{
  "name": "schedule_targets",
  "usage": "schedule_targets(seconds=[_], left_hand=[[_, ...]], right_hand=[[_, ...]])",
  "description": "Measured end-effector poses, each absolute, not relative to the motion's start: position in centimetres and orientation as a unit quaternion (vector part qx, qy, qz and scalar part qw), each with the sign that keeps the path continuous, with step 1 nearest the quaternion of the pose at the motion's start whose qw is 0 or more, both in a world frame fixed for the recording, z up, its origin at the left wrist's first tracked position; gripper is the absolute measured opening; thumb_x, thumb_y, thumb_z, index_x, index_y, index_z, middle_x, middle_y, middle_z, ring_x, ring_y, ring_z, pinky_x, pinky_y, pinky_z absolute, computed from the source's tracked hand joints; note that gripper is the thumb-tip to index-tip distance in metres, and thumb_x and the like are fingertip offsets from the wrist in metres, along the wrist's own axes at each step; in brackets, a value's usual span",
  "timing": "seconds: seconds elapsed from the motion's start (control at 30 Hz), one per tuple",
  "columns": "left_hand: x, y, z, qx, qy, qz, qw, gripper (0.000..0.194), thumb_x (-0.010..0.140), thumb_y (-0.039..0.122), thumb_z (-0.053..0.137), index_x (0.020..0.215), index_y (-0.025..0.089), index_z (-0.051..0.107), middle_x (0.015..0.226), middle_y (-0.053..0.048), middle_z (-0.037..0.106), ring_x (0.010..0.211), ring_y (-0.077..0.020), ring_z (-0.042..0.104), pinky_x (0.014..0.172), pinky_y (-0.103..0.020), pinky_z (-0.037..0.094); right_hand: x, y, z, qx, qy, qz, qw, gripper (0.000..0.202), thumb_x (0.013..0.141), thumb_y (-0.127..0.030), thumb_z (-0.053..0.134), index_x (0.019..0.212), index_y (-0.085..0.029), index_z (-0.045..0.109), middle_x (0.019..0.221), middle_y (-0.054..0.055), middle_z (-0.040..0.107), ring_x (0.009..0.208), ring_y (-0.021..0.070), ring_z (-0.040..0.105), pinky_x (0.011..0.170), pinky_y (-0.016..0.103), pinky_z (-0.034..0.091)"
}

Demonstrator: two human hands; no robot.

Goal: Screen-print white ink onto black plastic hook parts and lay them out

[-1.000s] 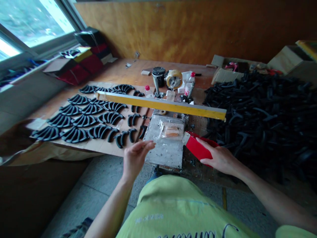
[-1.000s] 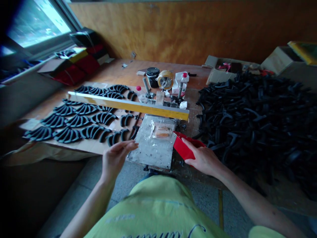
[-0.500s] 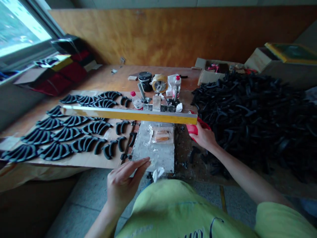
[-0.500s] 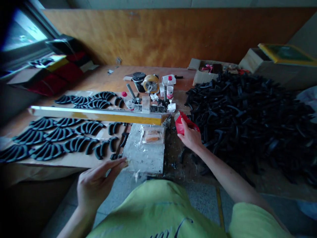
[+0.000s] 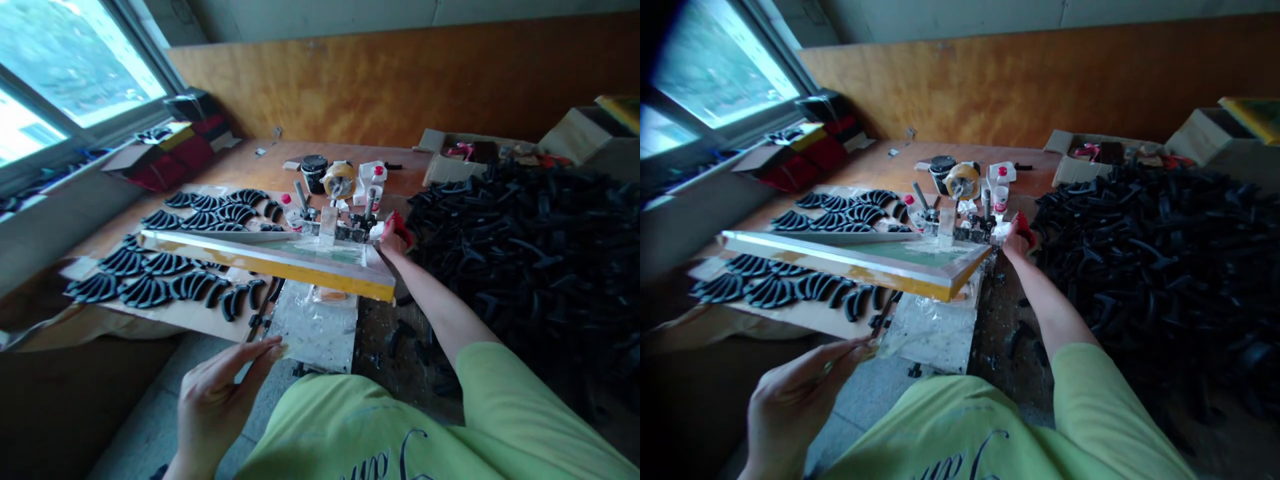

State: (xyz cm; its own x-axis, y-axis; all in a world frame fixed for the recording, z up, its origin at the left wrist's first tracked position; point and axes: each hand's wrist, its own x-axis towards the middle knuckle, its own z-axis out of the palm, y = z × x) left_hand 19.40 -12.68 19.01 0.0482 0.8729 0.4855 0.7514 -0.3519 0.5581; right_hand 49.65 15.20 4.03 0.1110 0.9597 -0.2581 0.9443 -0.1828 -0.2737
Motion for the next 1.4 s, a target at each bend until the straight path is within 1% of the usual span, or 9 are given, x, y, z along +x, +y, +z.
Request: schedule_targets(seconds=[0.17,0.27,0.43,0.53,0.63,0.87,1.03,1.23,1.4], left_hand=[[20.5,-12.1,19.7,0.729,0.561,0.386,0.074,0.01,0.081,0.019,0.069,0.089,0.024,0.072,0.077,0.003,0.075,0.058,-0.0101,0.069,0.056,-0.016,0.055],[20.7,-12.0,19.6,0.727,0.561,0.386,0.083,0.01,0.08,0.018,0.069,0.087,0.024,0.072,0.077,0.003,0.075,0.058,-0.0094,0.069,0.058,-0.016,0.056],[20.8,-12.2,19.2,0.72,0.565,0.387,0.109,0.009,0.081,0.019,0.068,0.087,0.023,0.073,0.08,0.001,0.076,0.064,-0.0113,0.071,0.06,-0.018,0.057],[21.0,-12.5,19.1,0.721,0.558,0.392,0.118,0.009,0.081,0.019,0.068,0.087,0.023,0.073,0.08,0.001,0.076,0.064,-0.0112,0.071,0.06,-0.018,0.057],[21.4,-12.9,19.0,0.72,0.555,0.399,0.12,0.007,0.081,0.02,0.068,0.086,0.023,0.074,0.079,0.001,0.076,0.063,-0.0107,0.07,0.061,-0.018,0.057],[21.4,-14.1,18.2,0.682,0.593,0.41,0.124,0.008,0.082,0.024,0.068,0.086,0.023,0.074,0.079,0.0,0.076,0.061,-0.0105,0.069,0.061,-0.019,0.058],[20.6,-14.9,17.4,0.629,0.625,0.441,0.141,0.011,0.08,0.024,0.07,0.09,0.023,0.075,0.083,0.0,0.076,0.067,-0.0119,0.071,0.062,-0.019,0.058],[20.2,-15.2,16.3,0.558,0.65,0.477,0.195,0.017,0.08,0.028,0.07,0.095,0.02,0.074,0.079,-0.002,0.076,0.066,-0.0142,0.072,0.063,-0.022,0.059],[20.5,-15.0,16.2,0.562,0.657,0.471,0.173,0.016,0.08,0.028,0.07,0.093,0.021,0.075,0.078,-0.001,0.076,0.065,-0.0134,0.071,0.064,-0.021,0.059]], right_hand=[[49.4,16.3,3.2,-0.752,-0.637,0.16,0.057,0.052,0.095,-0.028,0.042,0.143,-0.011,0.032,0.123,0.023,0.057,0.115,0.0278,0.055,0.091,0.036,0.041],[49.6,13.7,3.5,-0.704,-0.672,0.158,0.167,0.044,0.096,-0.033,0.039,0.133,-0.013,0.048,0.13,0.019,0.051,0.123,0.0259,0.047,0.099,0.036,0.036],[49.1,2.7,3.0,-0.513,-0.543,0.542,0.386,0.059,0.088,-0.063,0.042,0.118,-0.015,0.057,0.107,0.015,0.064,0.1,0.024,0.063,0.088,0.04,0.049],[47.9,-4.9,3.0,-0.323,-0.448,0.752,0.361,0.08,0.073,-0.079,0.052,0.128,-0.021,0.051,0.124,0.016,0.059,0.115,0.0278,0.057,0.095,0.046,0.045],[46.7,-9.9,4.1,-0.212,-0.389,0.84,0.312,0.102,0.057,-0.085,0.06,0.137,-0.025,0.042,0.135,0.017,0.051,0.123,0.0308,0.051,0.101,0.05,0.04],[46.7,-12.9,8.3,-0.178,-0.442,0.845,0.244,0.093,0.065,-0.056,0.078,0.142,-0.029,0.034,0.122,0.012,0.062,0.113,0.0256,0.06,0.099,0.047,0.041],[46.4,-13.7,9.8,-0.304,-0.488,0.795,0.194,0.067,0.075,-0.036,0.075,0.134,-0.025,0.046,0.098,0.005,0.07,0.091,0.0176,0.065,0.081,0.034,0.049],[45.7,-12.9,9.6,-0.38,-0.473,0.75,0.263,0.04,0.082,-0.045,0.066,0.114,-0.022,0.059,0.084,0.003,0.066,0.079,0.0155,0.063,0.077,0.033,0.049],[43.8,-12.2,8.7,-0.331,-0.478,0.749,0.318,0.069,0.073,-0.063,0.067,0.127,-0.024,0.049,0.117,0.011,0.059,0.111,0.0239,0.056,0.092,0.04,0.046]])
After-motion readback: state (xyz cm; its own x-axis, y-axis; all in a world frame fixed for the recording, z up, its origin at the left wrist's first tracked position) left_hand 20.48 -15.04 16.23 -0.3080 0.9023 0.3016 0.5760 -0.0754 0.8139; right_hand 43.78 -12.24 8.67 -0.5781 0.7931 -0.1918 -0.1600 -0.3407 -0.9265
